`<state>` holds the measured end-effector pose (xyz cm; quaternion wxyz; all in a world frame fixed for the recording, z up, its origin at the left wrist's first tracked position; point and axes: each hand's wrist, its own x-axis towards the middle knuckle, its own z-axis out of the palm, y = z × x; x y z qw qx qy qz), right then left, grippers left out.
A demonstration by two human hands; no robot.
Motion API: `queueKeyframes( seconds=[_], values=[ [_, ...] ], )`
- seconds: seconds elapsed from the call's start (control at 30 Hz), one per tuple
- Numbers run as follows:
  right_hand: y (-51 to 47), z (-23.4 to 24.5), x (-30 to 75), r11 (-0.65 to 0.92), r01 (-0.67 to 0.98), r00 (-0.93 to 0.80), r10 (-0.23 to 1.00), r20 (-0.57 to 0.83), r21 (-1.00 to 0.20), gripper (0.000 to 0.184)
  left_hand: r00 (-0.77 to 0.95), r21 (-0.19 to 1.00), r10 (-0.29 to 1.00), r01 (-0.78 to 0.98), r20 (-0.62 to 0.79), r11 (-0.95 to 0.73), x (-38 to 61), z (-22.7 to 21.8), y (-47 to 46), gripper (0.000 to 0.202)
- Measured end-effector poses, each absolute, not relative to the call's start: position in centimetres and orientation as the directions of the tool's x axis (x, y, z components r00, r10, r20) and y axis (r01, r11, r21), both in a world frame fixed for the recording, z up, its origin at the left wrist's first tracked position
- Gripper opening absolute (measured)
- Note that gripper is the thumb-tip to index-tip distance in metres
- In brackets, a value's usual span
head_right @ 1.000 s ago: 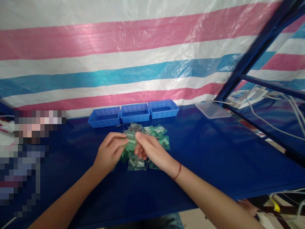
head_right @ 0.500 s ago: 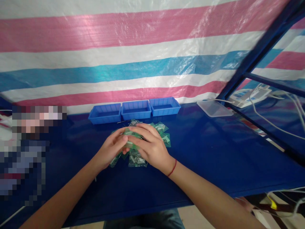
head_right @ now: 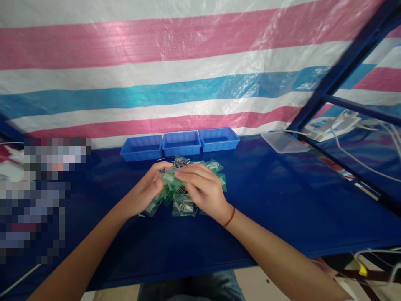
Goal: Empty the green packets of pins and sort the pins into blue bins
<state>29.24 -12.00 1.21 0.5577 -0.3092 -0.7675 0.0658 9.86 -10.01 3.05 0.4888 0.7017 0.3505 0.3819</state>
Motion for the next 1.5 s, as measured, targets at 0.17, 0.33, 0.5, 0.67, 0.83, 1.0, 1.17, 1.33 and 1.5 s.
queueKeyframes(
  seconds=[0.17,0.33,0.5,0.67,0.83,1.0,1.17,1.33,1.5],
  values=[
    [-12.4,1.9,28.6,0.809,0.541,-0.297,0.439,0.848,-0.229,0.034,0.389,1.0,0.921,-0.022,0.016,-0.008,9.3,4.7,-9.5,0.049],
    [-14.4,1.5,23.9,0.792,0.588,-0.473,0.499,0.726,-0.161,0.023,-0.132,0.975,0.972,-0.087,0.193,-0.206,6.1,5.1,-5.9,0.053],
    [-15.6,-0.2,18.9,0.779,0.627,-0.687,0.547,0.479,0.01,0.013,-0.4,0.927,0.844,0.262,0.358,-0.269,2.5,4.0,-0.8,0.043],
    [-16.0,-1.0,17.8,0.789,0.614,-0.717,0.545,0.435,0.025,0.01,-0.249,0.76,0.842,0.598,0.479,-0.256,1.5,3.6,3.4,0.033],
    [-16.7,-0.3,18.2,0.774,0.634,-0.698,0.566,0.439,0.01,0.01,0.021,0.583,0.873,0.736,0.488,-0.344,3.5,4.0,3.9,0.034],
    [-14.4,2.4,23.1,0.676,0.735,-0.592,0.676,0.44,-0.049,0.01,0.29,0.318,0.771,0.787,0.567,-0.53,5.8,4.5,-0.1,0.032],
    [-9.3,2.6,29.3,0.466,0.876,-0.369,0.814,0.449,-0.125,0.019,0.46,0.293,0.818,0.775,0.345,-0.559,5.8,4.3,-5.3,0.025],
    [-8.8,1.3,29.8,0.483,0.857,-0.333,0.785,0.522,-0.181,0.017,0.469,0.256,0.875,0.837,0.116,-0.483,4.5,3.5,-9.6,0.031],
    [-10.4,1.5,28.4,0.603,0.751,-0.379,0.727,0.573,-0.269,0.018,0.544,0.141,0.82,0.811,0.175,-0.568,4.5,2.1,-11.0,0.058]
  ],
)
